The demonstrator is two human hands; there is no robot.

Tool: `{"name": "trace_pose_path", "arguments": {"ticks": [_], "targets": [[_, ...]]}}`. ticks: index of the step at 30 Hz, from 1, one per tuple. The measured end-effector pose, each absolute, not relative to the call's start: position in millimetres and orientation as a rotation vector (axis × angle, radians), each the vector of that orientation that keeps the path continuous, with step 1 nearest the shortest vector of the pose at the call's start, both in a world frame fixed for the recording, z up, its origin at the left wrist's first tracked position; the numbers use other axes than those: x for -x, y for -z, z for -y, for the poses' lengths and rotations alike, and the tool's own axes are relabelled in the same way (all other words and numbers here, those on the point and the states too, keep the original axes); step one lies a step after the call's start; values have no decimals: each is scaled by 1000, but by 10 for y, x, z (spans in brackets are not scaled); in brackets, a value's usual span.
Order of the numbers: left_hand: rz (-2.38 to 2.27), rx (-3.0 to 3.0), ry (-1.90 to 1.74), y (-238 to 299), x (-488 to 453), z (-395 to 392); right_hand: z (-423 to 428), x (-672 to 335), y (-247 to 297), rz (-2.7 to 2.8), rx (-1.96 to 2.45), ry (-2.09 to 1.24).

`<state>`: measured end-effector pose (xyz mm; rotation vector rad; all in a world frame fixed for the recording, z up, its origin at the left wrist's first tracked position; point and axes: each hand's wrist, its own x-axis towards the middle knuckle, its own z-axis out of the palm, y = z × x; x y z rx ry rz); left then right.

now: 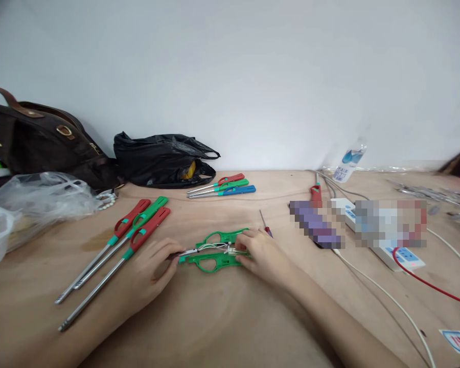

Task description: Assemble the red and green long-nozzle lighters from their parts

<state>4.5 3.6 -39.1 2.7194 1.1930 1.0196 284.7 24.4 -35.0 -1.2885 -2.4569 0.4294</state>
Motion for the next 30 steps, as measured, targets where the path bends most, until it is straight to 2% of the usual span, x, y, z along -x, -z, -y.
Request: {"name": "trace_pose_path", "arguments": {"ticks": [13,30], "targets": [[-1188,-2680,-892,445,106,-138,-274,-2799,469,2514,1192,-409],[-1202,-2708,-925,433,71,-129,-270,-2820,490,2526,1186,-289]]}}
